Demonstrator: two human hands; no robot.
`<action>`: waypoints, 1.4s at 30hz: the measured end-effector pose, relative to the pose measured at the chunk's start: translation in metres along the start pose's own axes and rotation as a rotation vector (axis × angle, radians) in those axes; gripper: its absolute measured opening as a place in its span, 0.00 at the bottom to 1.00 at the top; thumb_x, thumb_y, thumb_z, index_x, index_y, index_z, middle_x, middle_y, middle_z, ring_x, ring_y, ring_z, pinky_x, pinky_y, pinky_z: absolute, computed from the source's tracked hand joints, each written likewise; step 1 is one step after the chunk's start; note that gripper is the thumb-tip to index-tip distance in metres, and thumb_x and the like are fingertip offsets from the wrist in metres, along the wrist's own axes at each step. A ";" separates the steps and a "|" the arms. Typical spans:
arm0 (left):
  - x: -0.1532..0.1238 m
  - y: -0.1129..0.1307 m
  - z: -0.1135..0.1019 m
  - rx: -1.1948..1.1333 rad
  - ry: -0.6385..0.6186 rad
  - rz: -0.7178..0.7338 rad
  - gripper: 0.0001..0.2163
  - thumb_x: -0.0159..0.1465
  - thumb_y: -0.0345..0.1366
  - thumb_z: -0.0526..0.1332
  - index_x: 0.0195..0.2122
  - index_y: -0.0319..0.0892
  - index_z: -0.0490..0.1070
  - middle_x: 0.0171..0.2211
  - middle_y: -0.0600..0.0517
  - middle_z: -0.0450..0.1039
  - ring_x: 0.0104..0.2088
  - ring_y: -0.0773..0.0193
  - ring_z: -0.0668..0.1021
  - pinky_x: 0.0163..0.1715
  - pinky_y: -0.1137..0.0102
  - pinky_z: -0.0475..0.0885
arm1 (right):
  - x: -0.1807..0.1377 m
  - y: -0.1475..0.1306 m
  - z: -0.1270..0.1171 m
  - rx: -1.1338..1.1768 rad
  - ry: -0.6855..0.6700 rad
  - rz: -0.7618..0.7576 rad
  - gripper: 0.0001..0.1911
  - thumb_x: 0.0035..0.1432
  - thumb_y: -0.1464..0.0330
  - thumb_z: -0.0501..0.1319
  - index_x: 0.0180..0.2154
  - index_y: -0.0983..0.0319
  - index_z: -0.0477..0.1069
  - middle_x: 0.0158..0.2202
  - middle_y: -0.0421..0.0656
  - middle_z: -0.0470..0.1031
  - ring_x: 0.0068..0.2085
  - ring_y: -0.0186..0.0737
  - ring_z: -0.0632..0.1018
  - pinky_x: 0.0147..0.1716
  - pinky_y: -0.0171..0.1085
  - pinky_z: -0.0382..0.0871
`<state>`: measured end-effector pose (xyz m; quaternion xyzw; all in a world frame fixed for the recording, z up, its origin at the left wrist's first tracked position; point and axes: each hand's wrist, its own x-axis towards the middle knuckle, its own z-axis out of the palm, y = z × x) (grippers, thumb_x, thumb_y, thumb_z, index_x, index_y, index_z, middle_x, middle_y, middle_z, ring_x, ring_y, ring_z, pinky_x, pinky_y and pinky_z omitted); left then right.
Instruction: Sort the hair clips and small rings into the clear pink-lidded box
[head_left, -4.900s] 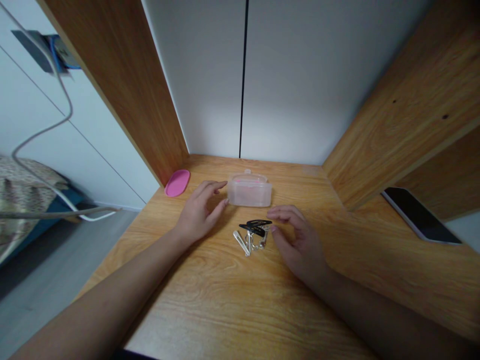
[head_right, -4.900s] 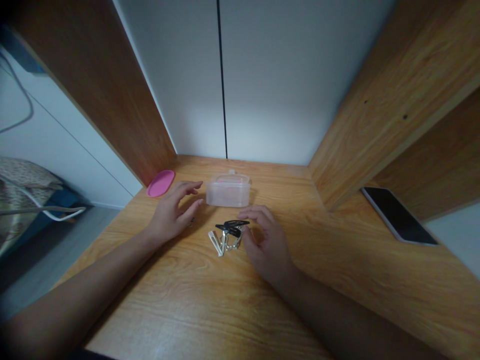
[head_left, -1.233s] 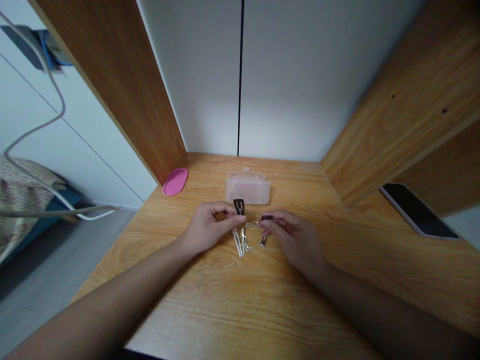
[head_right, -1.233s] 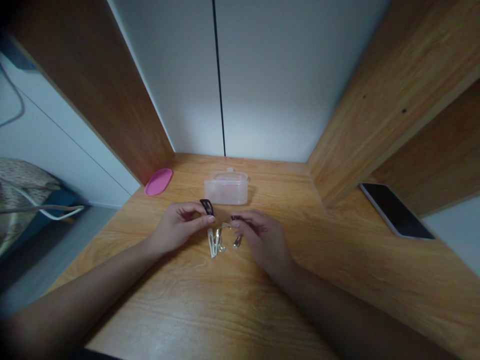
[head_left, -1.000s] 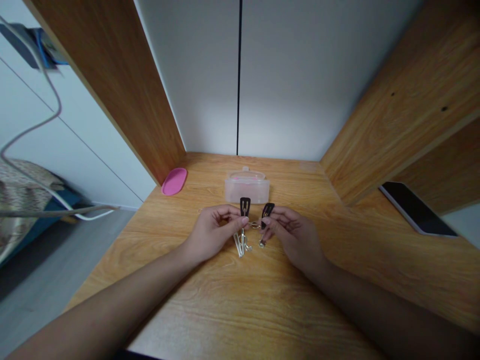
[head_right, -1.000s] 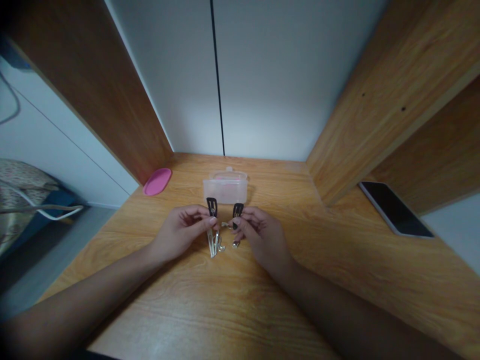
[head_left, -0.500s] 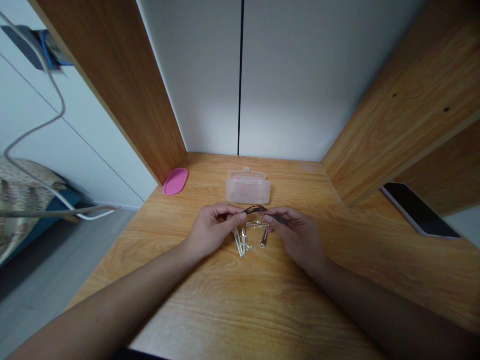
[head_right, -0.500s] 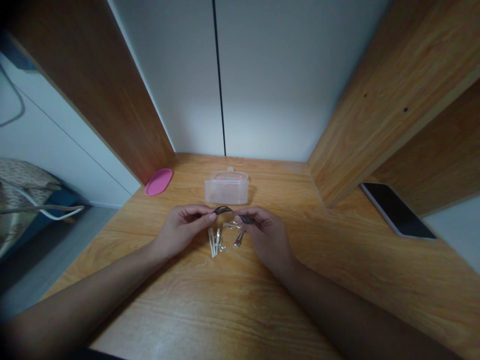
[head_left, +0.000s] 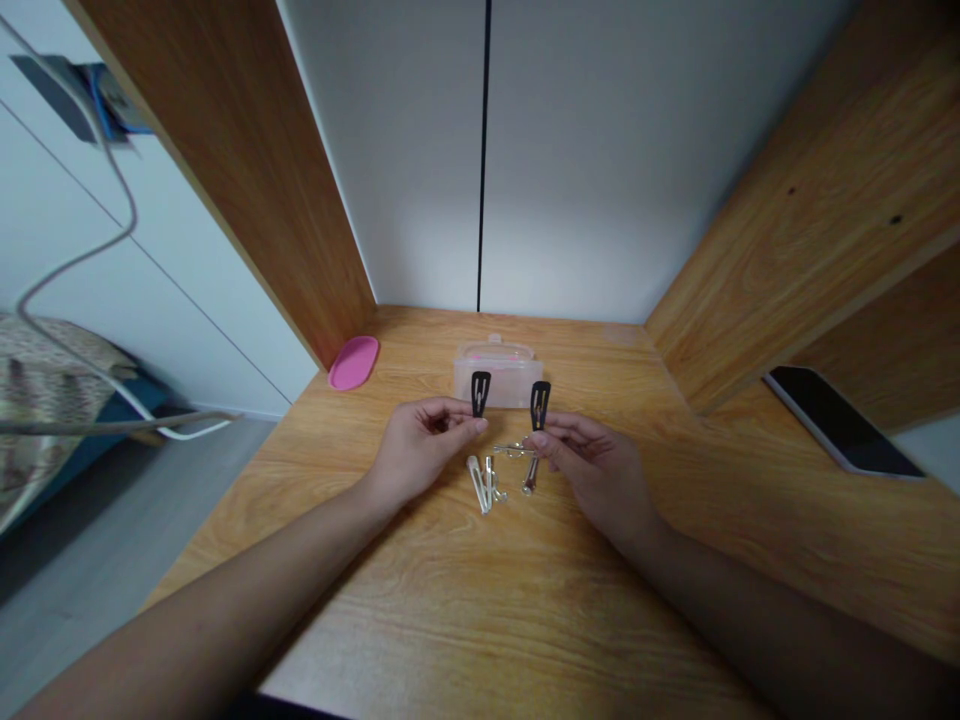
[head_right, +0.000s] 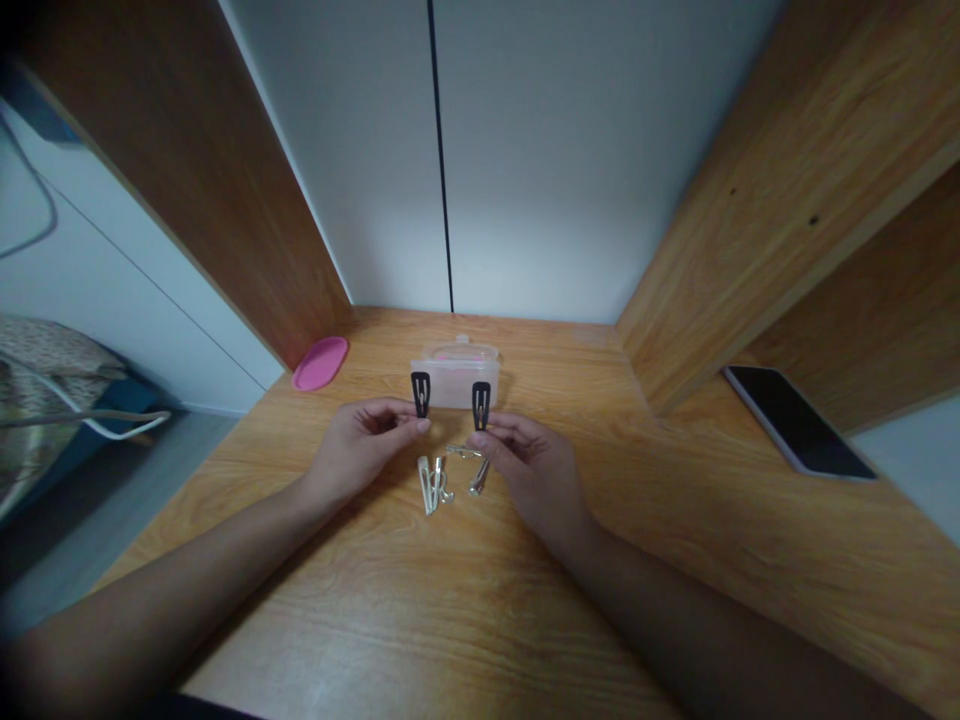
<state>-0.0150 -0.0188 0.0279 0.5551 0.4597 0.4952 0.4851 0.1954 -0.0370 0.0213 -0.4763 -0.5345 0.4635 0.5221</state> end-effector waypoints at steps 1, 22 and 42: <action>0.000 0.000 0.000 -0.003 -0.002 -0.007 0.11 0.54 0.39 0.73 0.34 0.38 0.79 0.27 0.52 0.78 0.25 0.70 0.75 0.28 0.73 0.72 | 0.000 0.000 0.000 0.008 0.005 0.004 0.18 0.48 0.57 0.73 0.39 0.60 0.81 0.31 0.45 0.84 0.32 0.43 0.83 0.31 0.39 0.79; -0.003 0.007 -0.001 0.106 -0.101 -0.019 0.11 0.59 0.43 0.69 0.30 0.39 0.80 0.26 0.49 0.80 0.24 0.68 0.76 0.25 0.73 0.70 | 0.001 0.008 -0.001 0.049 -0.023 -0.059 0.20 0.49 0.61 0.73 0.45 0.57 0.80 0.34 0.43 0.85 0.35 0.44 0.85 0.39 0.45 0.82; -0.013 0.012 -0.001 0.554 -0.292 0.571 0.08 0.66 0.39 0.65 0.31 0.41 0.78 0.28 0.50 0.77 0.32 0.63 0.75 0.37 0.67 0.68 | -0.006 0.009 -0.001 -0.104 -0.127 -0.123 0.07 0.53 0.62 0.71 0.33 0.58 0.81 0.29 0.42 0.83 0.28 0.38 0.81 0.27 0.37 0.78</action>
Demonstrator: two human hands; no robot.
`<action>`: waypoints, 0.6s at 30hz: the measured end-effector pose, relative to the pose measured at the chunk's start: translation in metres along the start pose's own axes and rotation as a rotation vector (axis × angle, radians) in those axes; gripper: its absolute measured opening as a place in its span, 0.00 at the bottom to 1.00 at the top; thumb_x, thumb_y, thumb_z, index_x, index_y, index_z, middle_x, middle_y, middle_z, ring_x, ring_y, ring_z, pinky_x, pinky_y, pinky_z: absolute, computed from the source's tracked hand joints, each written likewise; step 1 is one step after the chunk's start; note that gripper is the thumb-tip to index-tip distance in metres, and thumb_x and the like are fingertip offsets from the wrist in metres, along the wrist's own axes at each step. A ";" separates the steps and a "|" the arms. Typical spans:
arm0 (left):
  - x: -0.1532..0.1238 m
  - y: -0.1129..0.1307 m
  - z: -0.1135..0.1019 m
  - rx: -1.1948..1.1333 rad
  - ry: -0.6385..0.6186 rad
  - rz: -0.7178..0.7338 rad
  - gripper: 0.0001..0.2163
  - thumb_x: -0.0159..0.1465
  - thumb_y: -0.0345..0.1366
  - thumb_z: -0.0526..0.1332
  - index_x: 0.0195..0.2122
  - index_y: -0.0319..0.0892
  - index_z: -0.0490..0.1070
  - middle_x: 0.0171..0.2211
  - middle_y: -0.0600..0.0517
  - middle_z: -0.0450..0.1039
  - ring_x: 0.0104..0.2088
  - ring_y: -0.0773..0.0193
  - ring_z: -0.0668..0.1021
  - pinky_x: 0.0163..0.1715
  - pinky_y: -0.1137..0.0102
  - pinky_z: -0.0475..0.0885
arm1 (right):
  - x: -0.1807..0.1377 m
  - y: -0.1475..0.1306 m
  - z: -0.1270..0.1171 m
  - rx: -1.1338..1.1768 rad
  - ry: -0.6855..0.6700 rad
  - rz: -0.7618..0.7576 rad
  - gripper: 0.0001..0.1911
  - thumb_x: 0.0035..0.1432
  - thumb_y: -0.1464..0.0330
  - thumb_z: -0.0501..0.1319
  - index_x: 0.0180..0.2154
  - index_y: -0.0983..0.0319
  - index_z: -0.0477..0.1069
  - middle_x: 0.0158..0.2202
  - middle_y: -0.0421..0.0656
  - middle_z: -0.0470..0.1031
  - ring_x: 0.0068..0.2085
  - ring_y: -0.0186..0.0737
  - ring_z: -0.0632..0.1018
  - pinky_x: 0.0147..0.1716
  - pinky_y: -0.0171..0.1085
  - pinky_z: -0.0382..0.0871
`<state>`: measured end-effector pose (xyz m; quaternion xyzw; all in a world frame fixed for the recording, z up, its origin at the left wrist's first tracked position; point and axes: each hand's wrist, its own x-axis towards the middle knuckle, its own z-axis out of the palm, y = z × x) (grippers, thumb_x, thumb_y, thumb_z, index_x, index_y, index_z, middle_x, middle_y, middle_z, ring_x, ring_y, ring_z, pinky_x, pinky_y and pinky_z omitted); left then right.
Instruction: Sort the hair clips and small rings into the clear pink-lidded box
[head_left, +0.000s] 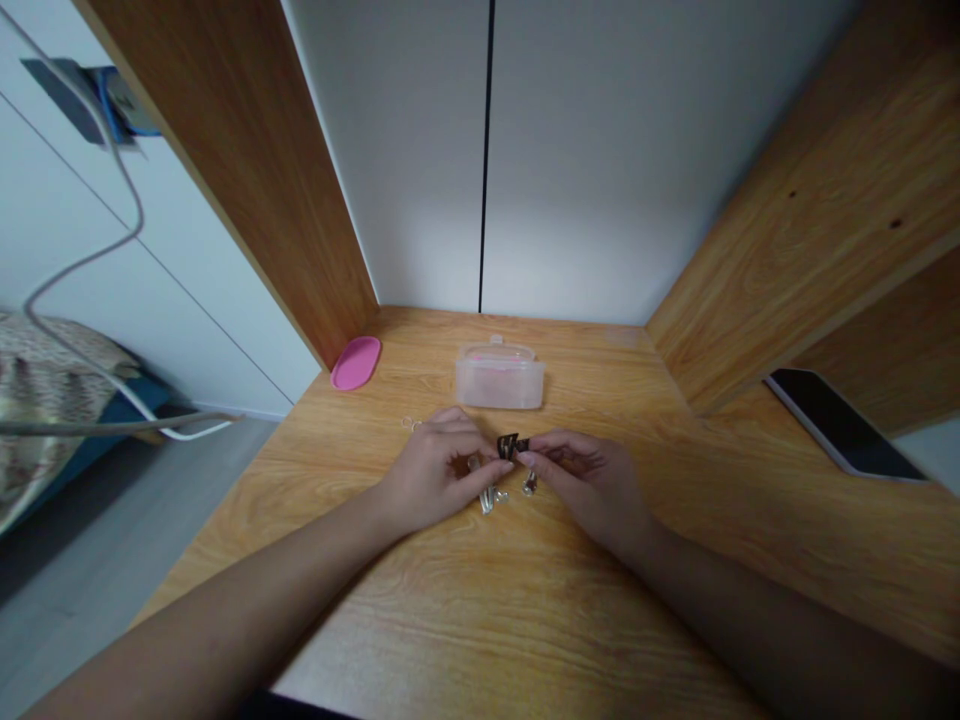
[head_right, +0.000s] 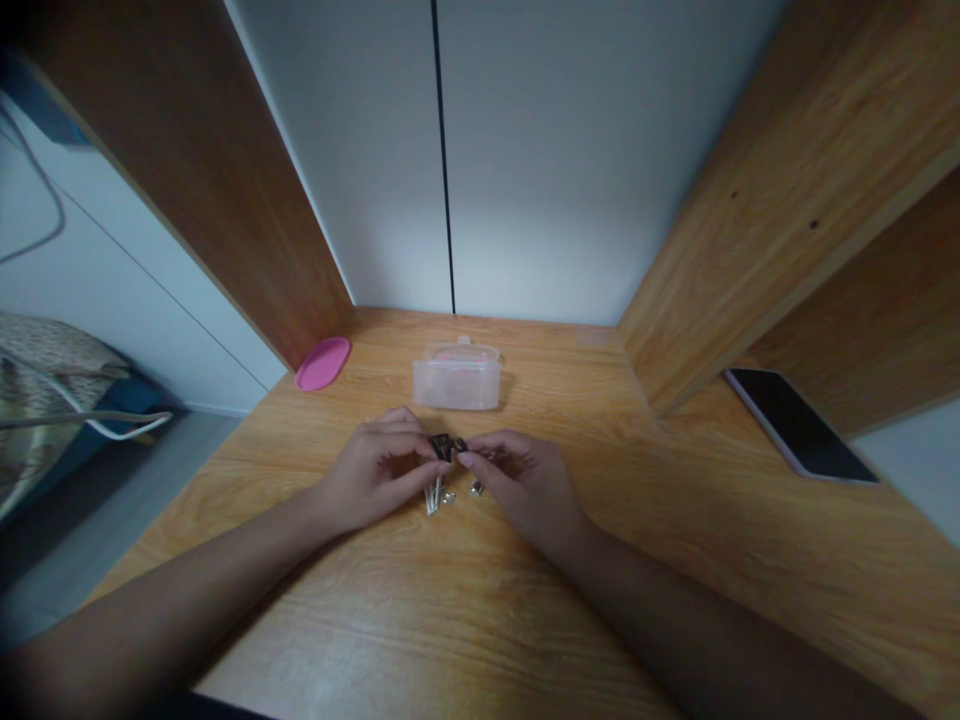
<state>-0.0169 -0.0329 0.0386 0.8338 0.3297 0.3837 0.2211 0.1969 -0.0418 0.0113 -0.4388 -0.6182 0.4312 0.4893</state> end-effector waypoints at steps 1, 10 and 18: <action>0.000 0.000 0.000 0.010 -0.024 0.035 0.08 0.66 0.38 0.64 0.32 0.41 0.78 0.27 0.51 0.77 0.31 0.63 0.75 0.38 0.66 0.68 | -0.001 0.000 0.000 -0.024 -0.023 -0.016 0.07 0.54 0.62 0.71 0.33 0.58 0.81 0.30 0.42 0.83 0.28 0.38 0.80 0.28 0.37 0.77; -0.002 -0.004 0.003 0.035 -0.055 0.150 0.08 0.67 0.38 0.65 0.32 0.41 0.75 0.28 0.53 0.76 0.32 0.64 0.73 0.38 0.67 0.65 | -0.002 -0.008 -0.002 -0.191 -0.161 -0.280 0.03 0.59 0.68 0.66 0.33 0.58 0.79 0.31 0.42 0.82 0.33 0.39 0.80 0.35 0.40 0.74; -0.001 -0.004 0.000 0.129 -0.047 0.110 0.10 0.69 0.37 0.61 0.30 0.40 0.72 0.27 0.53 0.74 0.32 0.64 0.72 0.37 0.67 0.65 | 0.000 -0.011 -0.002 -0.348 -0.134 -0.299 0.06 0.61 0.68 0.64 0.31 0.58 0.77 0.29 0.41 0.80 0.31 0.39 0.78 0.33 0.40 0.71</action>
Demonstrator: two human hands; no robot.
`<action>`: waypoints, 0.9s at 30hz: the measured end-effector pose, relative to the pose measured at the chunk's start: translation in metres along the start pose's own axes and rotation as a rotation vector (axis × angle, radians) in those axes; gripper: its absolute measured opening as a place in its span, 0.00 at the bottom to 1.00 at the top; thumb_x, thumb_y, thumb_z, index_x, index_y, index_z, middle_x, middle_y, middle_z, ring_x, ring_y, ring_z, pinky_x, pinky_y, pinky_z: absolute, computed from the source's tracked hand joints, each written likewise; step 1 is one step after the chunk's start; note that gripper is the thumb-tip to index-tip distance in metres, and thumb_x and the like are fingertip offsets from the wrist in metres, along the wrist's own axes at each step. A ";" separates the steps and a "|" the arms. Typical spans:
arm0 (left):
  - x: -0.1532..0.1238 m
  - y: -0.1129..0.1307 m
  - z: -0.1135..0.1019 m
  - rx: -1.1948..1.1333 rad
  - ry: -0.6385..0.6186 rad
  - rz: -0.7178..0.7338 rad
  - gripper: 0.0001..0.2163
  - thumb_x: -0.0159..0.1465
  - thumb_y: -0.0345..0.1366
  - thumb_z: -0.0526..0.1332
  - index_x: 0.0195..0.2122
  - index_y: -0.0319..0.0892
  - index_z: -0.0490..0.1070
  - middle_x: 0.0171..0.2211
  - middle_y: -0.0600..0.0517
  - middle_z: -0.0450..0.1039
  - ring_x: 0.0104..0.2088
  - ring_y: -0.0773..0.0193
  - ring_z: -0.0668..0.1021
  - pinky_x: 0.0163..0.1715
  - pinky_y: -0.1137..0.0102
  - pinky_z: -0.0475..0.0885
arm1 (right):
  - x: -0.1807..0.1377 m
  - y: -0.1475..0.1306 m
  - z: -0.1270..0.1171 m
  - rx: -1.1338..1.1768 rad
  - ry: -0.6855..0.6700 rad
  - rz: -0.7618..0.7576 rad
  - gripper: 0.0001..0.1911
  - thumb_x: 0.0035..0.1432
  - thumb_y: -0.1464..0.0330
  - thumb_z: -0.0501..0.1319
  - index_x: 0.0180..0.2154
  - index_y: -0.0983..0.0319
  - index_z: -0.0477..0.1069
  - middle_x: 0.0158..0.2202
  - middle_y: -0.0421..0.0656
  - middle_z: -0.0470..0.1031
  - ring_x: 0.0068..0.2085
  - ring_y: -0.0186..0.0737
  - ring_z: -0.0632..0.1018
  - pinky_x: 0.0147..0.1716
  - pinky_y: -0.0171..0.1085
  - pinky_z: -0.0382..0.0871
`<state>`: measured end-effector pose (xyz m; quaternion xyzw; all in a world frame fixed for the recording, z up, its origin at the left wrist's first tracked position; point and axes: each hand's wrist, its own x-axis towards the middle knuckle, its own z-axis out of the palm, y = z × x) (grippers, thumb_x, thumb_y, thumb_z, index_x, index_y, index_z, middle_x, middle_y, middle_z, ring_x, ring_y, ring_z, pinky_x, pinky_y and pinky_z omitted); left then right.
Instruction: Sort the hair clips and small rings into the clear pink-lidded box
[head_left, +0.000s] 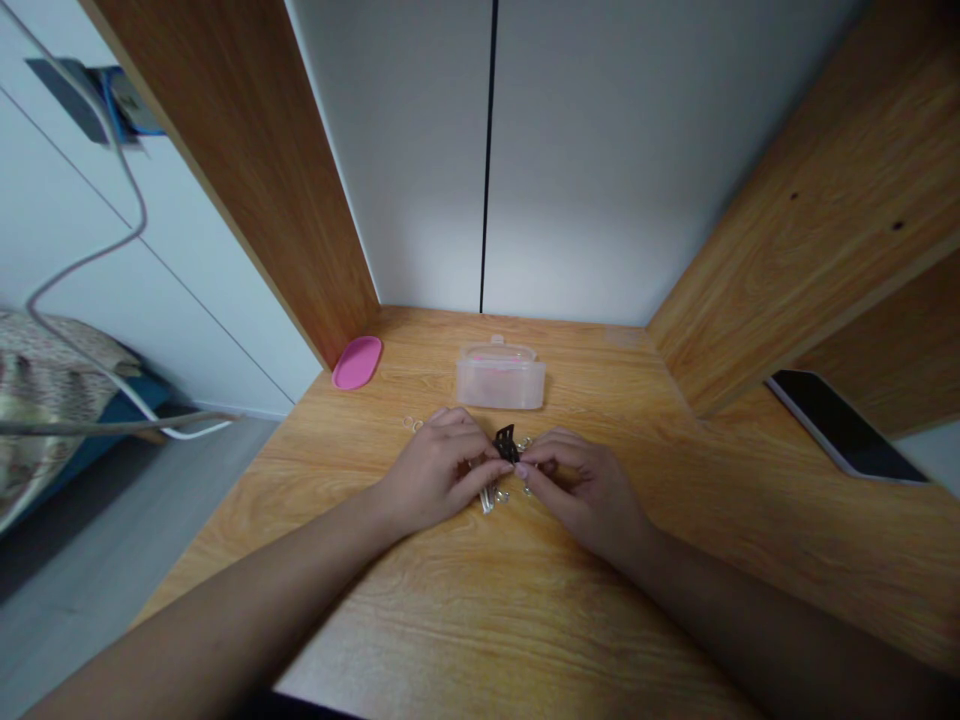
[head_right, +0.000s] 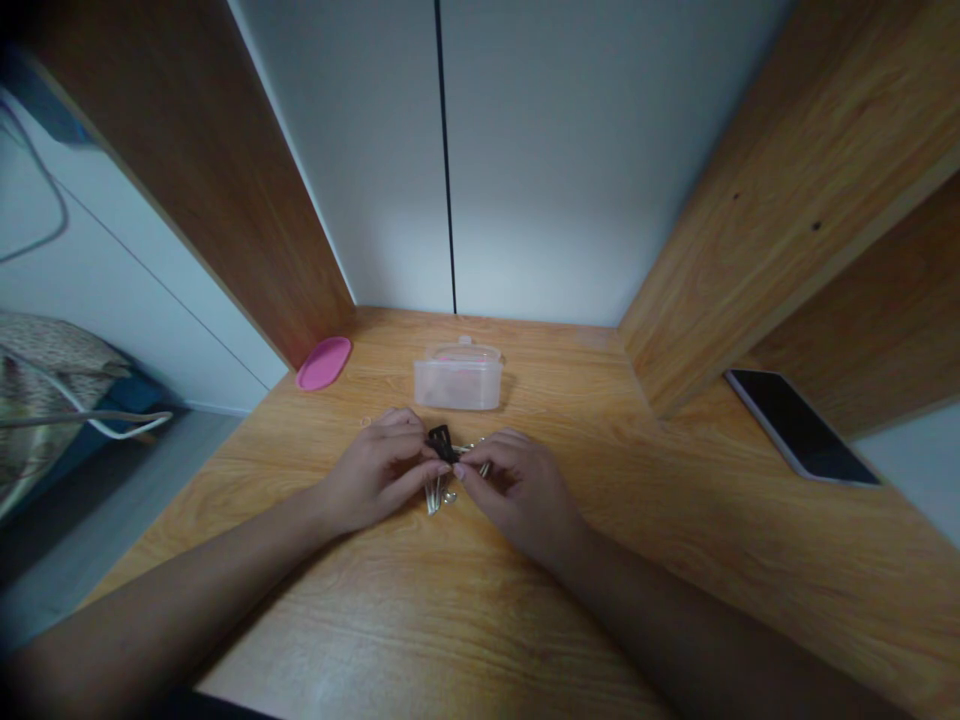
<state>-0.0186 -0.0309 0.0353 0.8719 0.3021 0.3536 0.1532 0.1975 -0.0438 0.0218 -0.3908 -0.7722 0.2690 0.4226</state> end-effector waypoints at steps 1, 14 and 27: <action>0.000 0.000 0.000 0.005 -0.005 0.000 0.11 0.69 0.37 0.61 0.30 0.40 0.71 0.27 0.53 0.74 0.32 0.64 0.72 0.36 0.67 0.65 | 0.000 0.000 0.000 -0.013 -0.001 0.004 0.06 0.61 0.68 0.64 0.31 0.58 0.76 0.29 0.40 0.80 0.31 0.39 0.78 0.33 0.40 0.70; 0.002 -0.002 -0.003 0.050 0.141 -0.074 0.04 0.67 0.31 0.59 0.36 0.40 0.72 0.41 0.46 0.74 0.43 0.58 0.76 0.43 0.61 0.72 | 0.000 0.003 -0.001 -0.145 0.164 0.008 0.16 0.61 0.68 0.64 0.51 0.55 0.73 0.51 0.46 0.76 0.54 0.47 0.75 0.53 0.50 0.71; 0.000 -0.013 0.000 0.034 0.299 -0.224 0.04 0.67 0.32 0.60 0.35 0.40 0.71 0.65 0.40 0.59 0.64 0.50 0.68 0.62 0.50 0.69 | -0.002 0.018 0.006 -0.045 0.109 0.236 0.43 0.60 0.68 0.61 0.71 0.50 0.45 0.72 0.45 0.51 0.70 0.53 0.58 0.65 0.61 0.61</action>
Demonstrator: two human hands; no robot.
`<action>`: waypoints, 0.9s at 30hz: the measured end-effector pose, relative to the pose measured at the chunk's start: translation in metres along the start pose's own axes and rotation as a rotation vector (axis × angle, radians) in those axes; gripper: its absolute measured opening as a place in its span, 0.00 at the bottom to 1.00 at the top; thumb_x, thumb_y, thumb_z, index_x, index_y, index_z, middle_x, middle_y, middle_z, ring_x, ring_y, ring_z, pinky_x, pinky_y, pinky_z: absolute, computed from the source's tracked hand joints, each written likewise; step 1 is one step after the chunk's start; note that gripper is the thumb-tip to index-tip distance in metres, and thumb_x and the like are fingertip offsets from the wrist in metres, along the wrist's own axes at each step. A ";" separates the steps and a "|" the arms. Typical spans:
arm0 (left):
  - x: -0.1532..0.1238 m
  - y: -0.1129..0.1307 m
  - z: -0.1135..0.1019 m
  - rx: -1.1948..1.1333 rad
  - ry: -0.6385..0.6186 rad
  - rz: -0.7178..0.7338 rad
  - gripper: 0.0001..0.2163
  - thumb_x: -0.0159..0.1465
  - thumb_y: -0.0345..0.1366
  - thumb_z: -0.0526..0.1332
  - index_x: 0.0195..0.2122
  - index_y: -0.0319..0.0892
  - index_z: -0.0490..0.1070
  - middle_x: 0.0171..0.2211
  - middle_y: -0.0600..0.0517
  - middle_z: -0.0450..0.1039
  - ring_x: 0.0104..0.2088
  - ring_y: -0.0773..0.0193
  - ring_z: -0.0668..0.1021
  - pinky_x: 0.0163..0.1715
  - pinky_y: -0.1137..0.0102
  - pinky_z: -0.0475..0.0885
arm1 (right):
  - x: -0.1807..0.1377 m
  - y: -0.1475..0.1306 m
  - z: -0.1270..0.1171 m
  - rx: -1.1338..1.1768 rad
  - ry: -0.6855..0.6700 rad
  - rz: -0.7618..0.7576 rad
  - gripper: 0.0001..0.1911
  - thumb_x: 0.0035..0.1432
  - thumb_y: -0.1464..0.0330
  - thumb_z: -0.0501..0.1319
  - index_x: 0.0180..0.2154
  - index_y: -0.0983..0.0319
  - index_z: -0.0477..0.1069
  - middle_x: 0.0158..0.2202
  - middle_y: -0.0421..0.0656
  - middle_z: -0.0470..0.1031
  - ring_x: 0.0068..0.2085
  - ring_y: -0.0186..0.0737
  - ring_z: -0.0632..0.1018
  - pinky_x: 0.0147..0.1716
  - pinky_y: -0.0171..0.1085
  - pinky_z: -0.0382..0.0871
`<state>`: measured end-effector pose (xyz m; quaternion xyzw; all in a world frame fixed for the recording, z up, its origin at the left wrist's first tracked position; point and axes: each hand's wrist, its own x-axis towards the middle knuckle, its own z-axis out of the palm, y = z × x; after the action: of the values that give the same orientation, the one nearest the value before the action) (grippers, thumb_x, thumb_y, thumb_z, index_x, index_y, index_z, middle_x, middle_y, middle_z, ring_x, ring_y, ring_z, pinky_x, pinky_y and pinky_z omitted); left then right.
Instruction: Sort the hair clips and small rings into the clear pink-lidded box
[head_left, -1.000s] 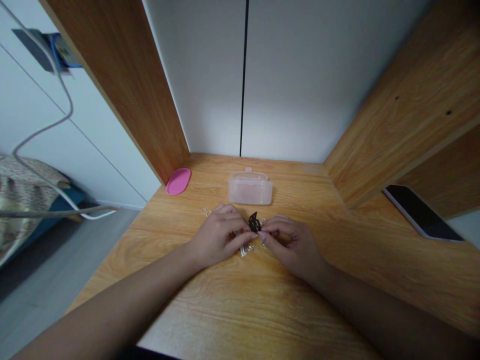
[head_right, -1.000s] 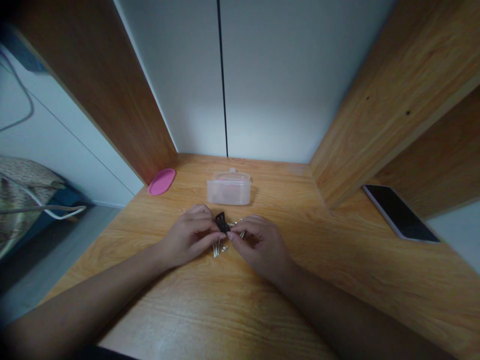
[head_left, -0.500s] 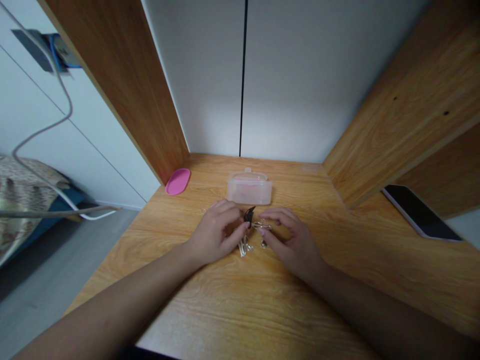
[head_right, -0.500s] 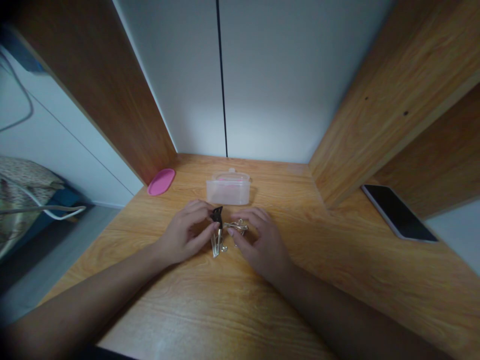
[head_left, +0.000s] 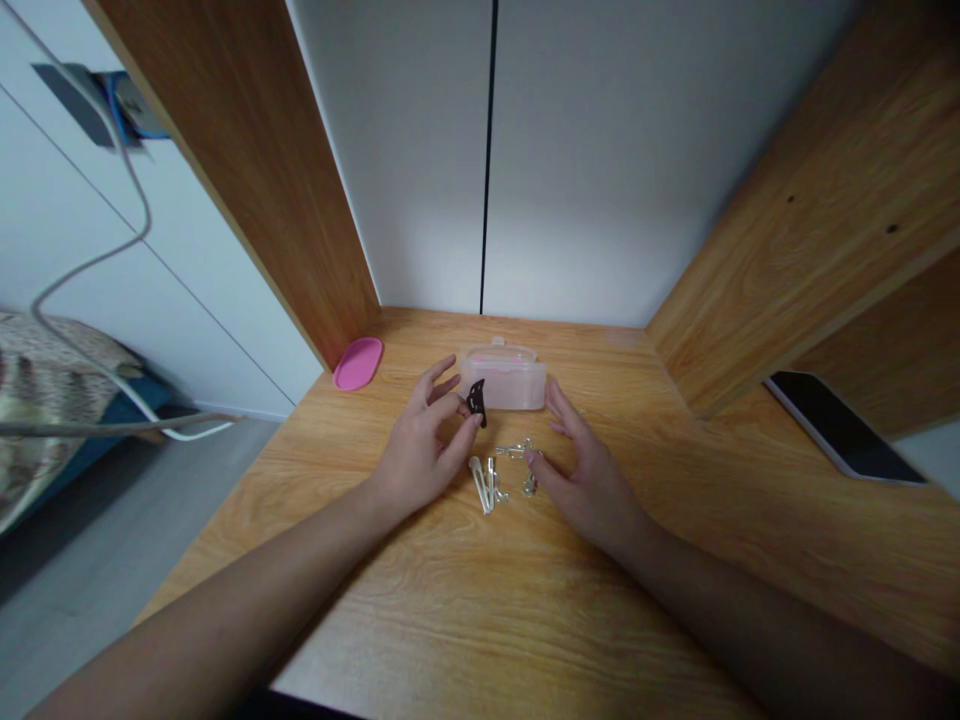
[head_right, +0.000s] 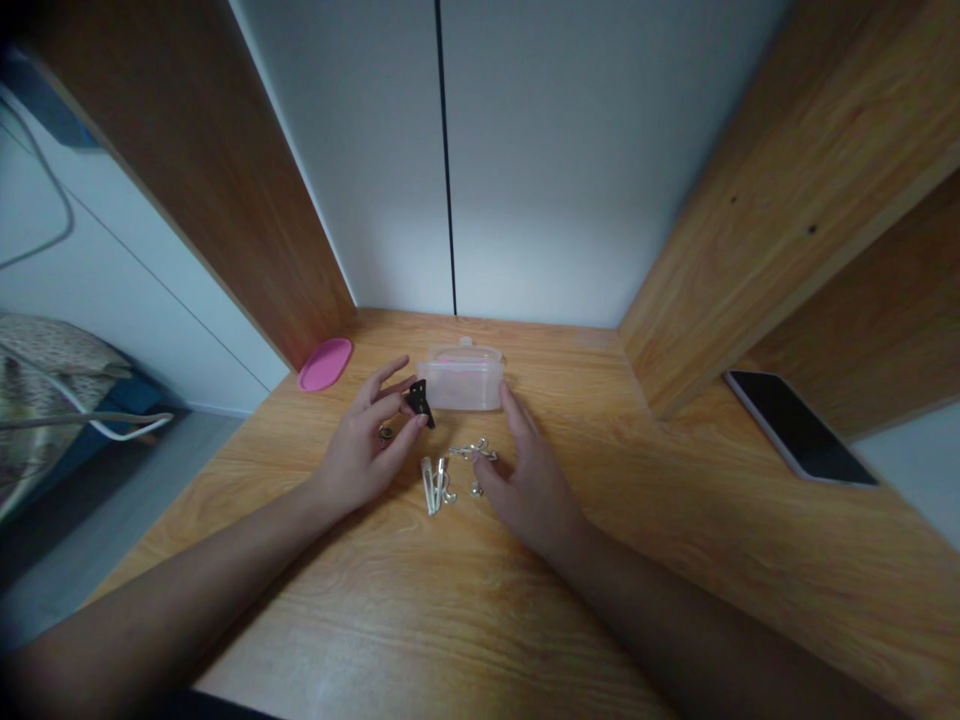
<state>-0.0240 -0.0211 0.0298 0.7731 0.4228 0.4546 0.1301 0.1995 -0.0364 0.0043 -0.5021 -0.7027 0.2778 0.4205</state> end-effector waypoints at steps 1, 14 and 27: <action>0.000 0.001 -0.001 0.006 0.008 -0.003 0.04 0.67 0.32 0.60 0.34 0.40 0.71 0.65 0.40 0.59 0.64 0.50 0.68 0.62 0.50 0.69 | 0.000 0.000 0.000 0.006 0.007 -0.002 0.43 0.60 0.68 0.62 0.71 0.50 0.44 0.72 0.45 0.53 0.70 0.53 0.60 0.64 0.60 0.62; 0.001 0.006 -0.004 -0.015 0.027 0.005 0.05 0.64 0.30 0.61 0.29 0.40 0.69 0.56 0.42 0.70 0.55 0.54 0.75 0.56 0.55 0.72 | 0.000 -0.006 -0.003 -0.127 0.031 -0.045 0.36 0.59 0.71 0.61 0.66 0.49 0.56 0.58 0.48 0.63 0.62 0.52 0.67 0.61 0.58 0.66; 0.006 -0.004 -0.005 0.120 0.231 -0.001 0.04 0.65 0.33 0.63 0.33 0.40 0.73 0.45 0.47 0.73 0.47 0.58 0.76 0.49 0.60 0.73 | 0.000 -0.007 -0.003 -0.127 0.041 -0.077 0.26 0.57 0.73 0.60 0.58 0.54 0.62 0.60 0.48 0.64 0.63 0.51 0.66 0.62 0.57 0.64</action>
<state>-0.0285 -0.0153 0.0338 0.7218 0.4616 0.5146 0.0341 0.1988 -0.0386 0.0114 -0.5061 -0.7289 0.2061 0.4125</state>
